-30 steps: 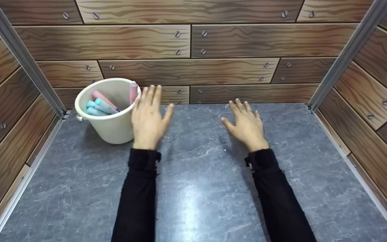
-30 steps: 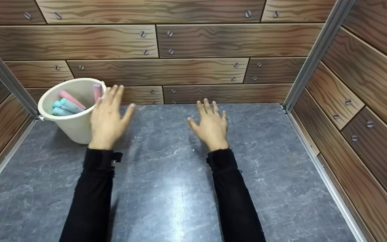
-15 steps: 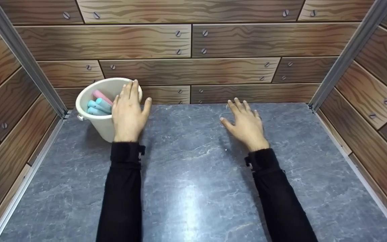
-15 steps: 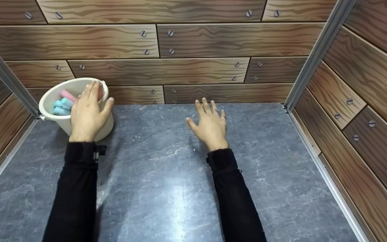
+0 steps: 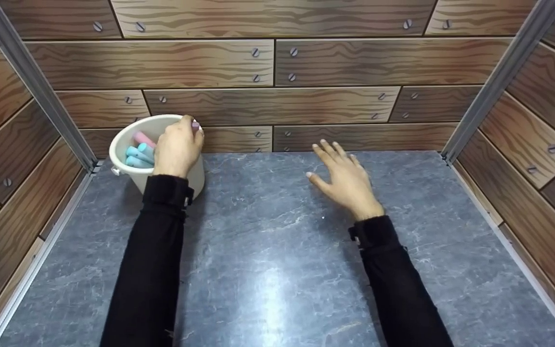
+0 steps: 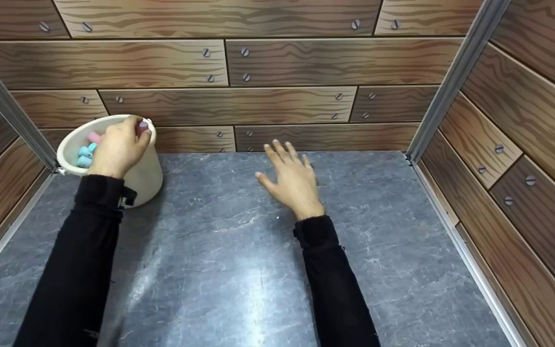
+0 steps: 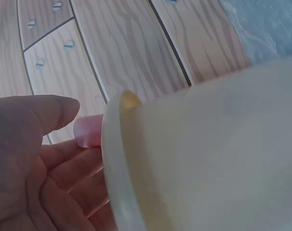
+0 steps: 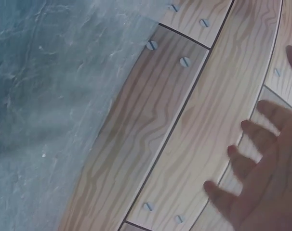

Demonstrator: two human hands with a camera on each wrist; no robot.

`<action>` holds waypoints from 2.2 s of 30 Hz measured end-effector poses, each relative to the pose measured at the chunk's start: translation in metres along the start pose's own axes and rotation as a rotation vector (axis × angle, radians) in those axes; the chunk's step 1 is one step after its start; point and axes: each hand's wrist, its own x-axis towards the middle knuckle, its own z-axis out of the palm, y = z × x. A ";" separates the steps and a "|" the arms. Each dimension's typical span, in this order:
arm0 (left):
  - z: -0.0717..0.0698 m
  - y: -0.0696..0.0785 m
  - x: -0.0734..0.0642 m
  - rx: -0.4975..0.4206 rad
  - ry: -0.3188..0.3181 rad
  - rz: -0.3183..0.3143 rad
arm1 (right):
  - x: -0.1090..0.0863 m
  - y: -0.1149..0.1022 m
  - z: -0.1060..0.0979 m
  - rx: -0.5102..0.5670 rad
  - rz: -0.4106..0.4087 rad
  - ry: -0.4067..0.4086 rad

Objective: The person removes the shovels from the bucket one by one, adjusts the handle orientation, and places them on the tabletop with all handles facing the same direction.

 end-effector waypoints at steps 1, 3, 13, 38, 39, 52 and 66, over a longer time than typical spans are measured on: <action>-0.001 0.000 0.001 0.006 0.003 0.005 | 0.000 -0.003 0.000 0.002 -0.021 0.004; -0.003 -0.001 0.001 0.005 0.006 0.009 | -0.001 -0.010 -0.001 0.004 -0.063 0.005; -0.011 -0.004 0.002 -0.073 -0.040 0.027 | -0.008 -0.047 0.003 -0.032 -0.250 0.001; -0.039 -0.005 -0.010 -0.156 0.111 -0.003 | -0.013 -0.060 0.002 -0.022 -0.335 0.006; -0.041 -0.004 -0.010 -0.157 0.118 -0.004 | -0.013 -0.060 0.002 -0.022 -0.334 0.006; -0.061 0.017 -0.024 -0.205 0.240 0.024 | -0.015 -0.059 -0.002 -0.011 -0.306 -0.004; -0.064 0.031 -0.042 -0.280 0.376 0.127 | -0.014 -0.054 -0.008 0.001 -0.295 0.022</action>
